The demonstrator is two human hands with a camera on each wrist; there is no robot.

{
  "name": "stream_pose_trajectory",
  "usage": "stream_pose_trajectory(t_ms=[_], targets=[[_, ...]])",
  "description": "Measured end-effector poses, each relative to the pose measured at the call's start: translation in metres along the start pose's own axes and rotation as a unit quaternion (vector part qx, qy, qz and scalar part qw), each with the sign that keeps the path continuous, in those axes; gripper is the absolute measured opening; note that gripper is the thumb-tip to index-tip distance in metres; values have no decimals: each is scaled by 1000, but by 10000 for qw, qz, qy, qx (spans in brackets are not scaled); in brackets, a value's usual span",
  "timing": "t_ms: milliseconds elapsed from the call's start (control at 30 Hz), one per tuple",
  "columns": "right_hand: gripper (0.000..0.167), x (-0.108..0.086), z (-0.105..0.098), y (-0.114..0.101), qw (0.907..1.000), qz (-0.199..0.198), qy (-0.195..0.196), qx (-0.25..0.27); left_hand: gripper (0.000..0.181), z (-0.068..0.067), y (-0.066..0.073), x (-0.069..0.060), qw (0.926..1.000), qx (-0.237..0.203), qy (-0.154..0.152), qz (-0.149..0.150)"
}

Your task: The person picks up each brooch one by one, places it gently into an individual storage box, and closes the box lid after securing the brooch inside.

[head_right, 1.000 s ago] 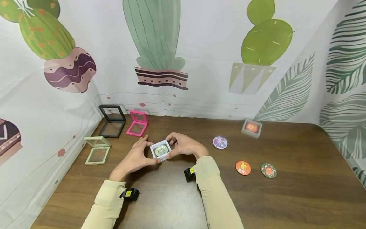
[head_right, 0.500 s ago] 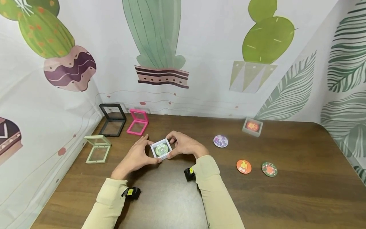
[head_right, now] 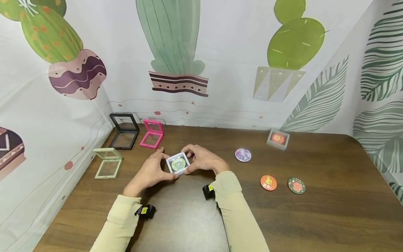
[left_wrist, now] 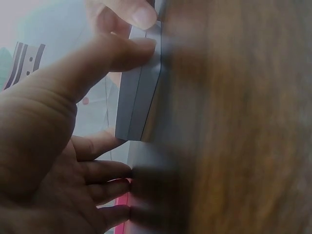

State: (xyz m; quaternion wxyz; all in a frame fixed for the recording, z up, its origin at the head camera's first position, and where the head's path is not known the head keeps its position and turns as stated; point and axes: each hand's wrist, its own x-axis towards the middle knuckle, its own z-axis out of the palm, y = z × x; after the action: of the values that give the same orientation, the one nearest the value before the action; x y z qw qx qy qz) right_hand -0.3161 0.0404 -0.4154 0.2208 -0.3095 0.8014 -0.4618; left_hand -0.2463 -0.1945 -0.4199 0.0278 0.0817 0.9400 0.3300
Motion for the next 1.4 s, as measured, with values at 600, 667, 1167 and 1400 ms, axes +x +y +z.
stream_pose_trajectory(t_ms=[600, 667, 1167, 1400], targets=[[89, -5, 5, -2, 9999, -64, 11, -111, 69, -1, -1, 0, 10000, -18, 9, 53], [86, -5, 6, -2, 9998, -83, 21, -195, 69, -1, -2, -1, 10000, -42, 10, 54], [75, -5, 8, -2, 9983, -31, 174, -552, 68, -1, -2, -1, 10000, -60, -19, 64], [73, -5, 8, -5, 9972, -54, 135, -727, 72, -4, -1, -2, 9999, -68, -134, -82]])
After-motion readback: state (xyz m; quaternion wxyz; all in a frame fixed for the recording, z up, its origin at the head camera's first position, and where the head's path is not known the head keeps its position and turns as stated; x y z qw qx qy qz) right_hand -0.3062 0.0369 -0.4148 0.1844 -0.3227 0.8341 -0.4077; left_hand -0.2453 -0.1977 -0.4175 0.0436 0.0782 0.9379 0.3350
